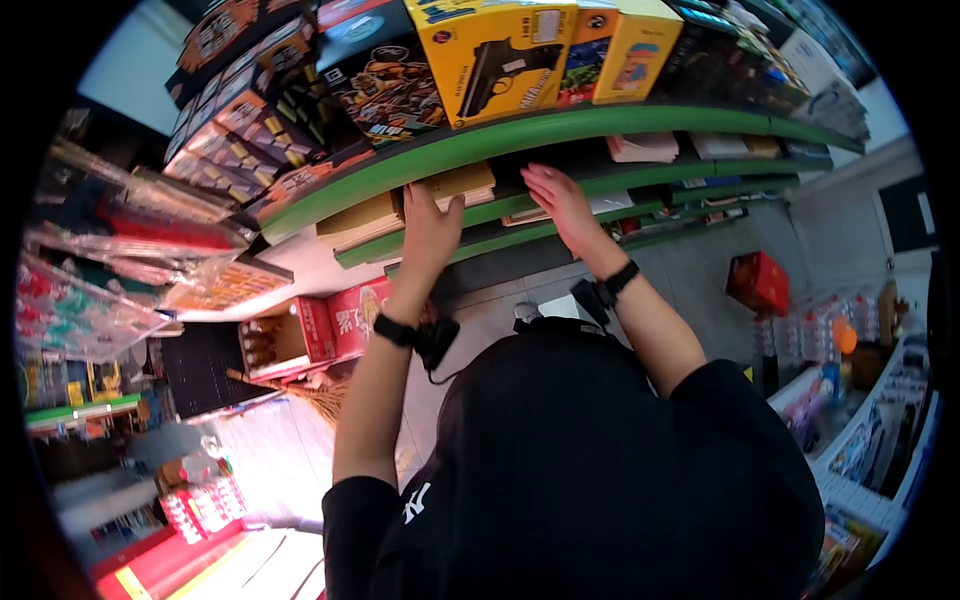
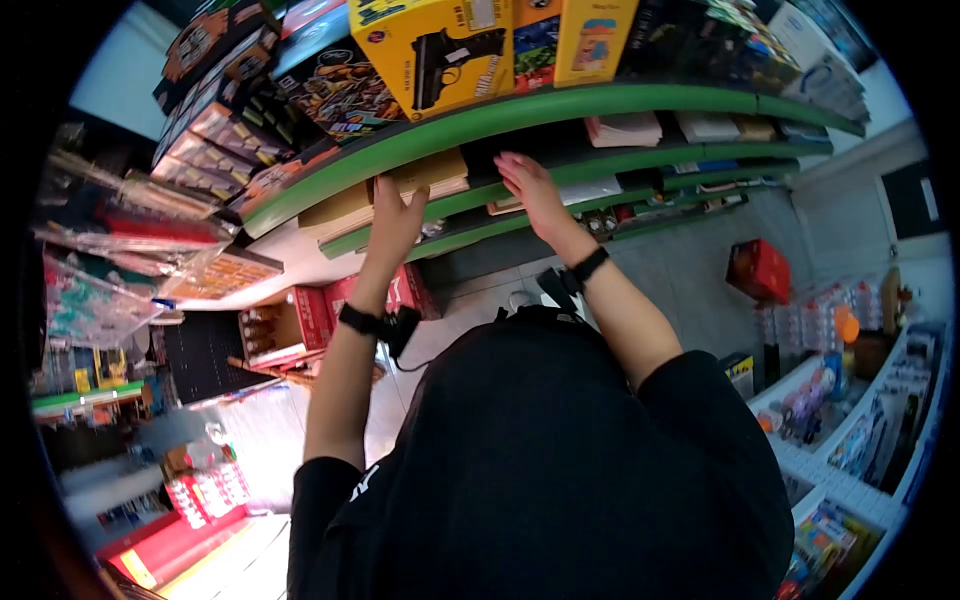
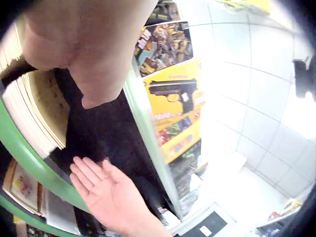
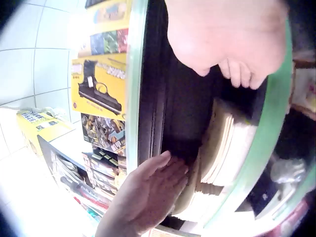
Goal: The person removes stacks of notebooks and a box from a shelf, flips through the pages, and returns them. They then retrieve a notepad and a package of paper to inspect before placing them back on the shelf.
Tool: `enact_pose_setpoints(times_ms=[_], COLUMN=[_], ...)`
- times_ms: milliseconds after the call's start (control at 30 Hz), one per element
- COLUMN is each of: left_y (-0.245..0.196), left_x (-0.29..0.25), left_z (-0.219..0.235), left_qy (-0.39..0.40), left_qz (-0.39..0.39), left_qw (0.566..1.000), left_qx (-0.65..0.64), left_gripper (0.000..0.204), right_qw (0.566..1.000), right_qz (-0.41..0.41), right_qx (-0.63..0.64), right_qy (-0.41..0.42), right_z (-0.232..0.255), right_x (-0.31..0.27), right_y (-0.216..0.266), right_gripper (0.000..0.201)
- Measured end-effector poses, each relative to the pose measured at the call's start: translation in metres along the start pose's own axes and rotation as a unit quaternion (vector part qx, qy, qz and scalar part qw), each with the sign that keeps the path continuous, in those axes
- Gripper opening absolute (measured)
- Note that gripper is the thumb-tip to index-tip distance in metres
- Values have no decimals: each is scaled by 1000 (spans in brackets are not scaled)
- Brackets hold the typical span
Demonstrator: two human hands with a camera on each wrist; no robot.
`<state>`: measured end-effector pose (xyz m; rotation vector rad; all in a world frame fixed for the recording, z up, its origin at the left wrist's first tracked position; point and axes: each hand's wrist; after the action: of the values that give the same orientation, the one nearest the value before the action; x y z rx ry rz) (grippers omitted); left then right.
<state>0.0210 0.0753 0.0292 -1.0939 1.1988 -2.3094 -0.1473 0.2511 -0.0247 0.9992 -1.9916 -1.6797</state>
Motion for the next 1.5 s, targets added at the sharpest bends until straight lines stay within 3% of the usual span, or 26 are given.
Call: enact_pose_setpoints(times_ms=[100, 167, 233, 300, 467, 533, 633, 667, 767, 867, 1067, 1133, 1233, 1267, 1300, 1400, 1500], left_y=[-20, -10, -9, -7, -45, -47, -64, -78, -62, -73, -93, -95, -81, -75, -71, -54, -65], left_x=[-48, -74, -97, -116, -96, -78, -44, -32, -3, 34, 62, 66, 65, 64, 67, 69, 59], left_z=[-12, -27, -54, -83, -134, -154, -184, -191, -247, -287, -341, -347, -357, -359, -362, -367, -379], left_qy=[44, 203, 258, 314, 312, 312, 280, 293, 201, 158, 58, 67, 72, 68, 64, 94, 35], left_qz=[52, 186, 223, 272, 278, 280, 272, 304, 232, 218, 219, 196, 195, 184, 168, 163, 210], left_qw=[996, 951, 913, 863, 834, 825, 851, 851, 915, 945, 962, 974, 977, 979, 983, 980, 976], left_qx=[-48, -137, -225, -286, -360, -380, -350, -312, -261, -186, -151, -90, -55, -50, -46, 70, 44], left_gripper=[41, 42, 39, 36, 34, 36, 38, 42, 45, 46, 43, 43, 41, 40, 39, 41, 51], right_qw=[999, 994, 980, 973, 965, 973, 977, 976, 963, 950, 967, 963, 962, 968, 968, 966, 967], right_qz=[-29, -68, -112, -128, -130, -96, -36, -18, 58, 89, -29, -39, -35, -92, -86, -97, -78], right_qx=[-27, -32, -24, -19, -23, -53, -100, -118, -194, -250, -248, -267, -271, -233, -237, -238, -242], right_qy=[-20, -80, -164, -193, -228, -205, -187, -184, -175, -164, -39, 11, -3, 12, 12, 26, 18], right_z=[48, 78, 106, 133, 172, 183, 214, 229, 277, 310, 339, 339, 335, 339, 342, 346, 343], right_x=[-73, -118, -156, -187, -200, -182, -139, -123, -53, 8, 75, 93, 89, 93, 95, 103, 100], right_y=[-5, -11, -25, -26, -5, 5, 25, 34, 51, 73, 84, 89, 102, 103, 102, 103, 106], right_gripper=[40, 39, 37, 36, 34, 34, 36, 37, 44, 50, 51, 46, 38, 39, 35, 30, 31])
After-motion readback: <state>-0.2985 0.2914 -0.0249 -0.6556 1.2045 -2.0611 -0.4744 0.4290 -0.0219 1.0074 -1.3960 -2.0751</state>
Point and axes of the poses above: each hand's wrist, its own x-axis towards the middle knuckle, its own z-axis out of the back of the hand, y = z × x, and after that the axes turned 13 degrees about -x, right-handed
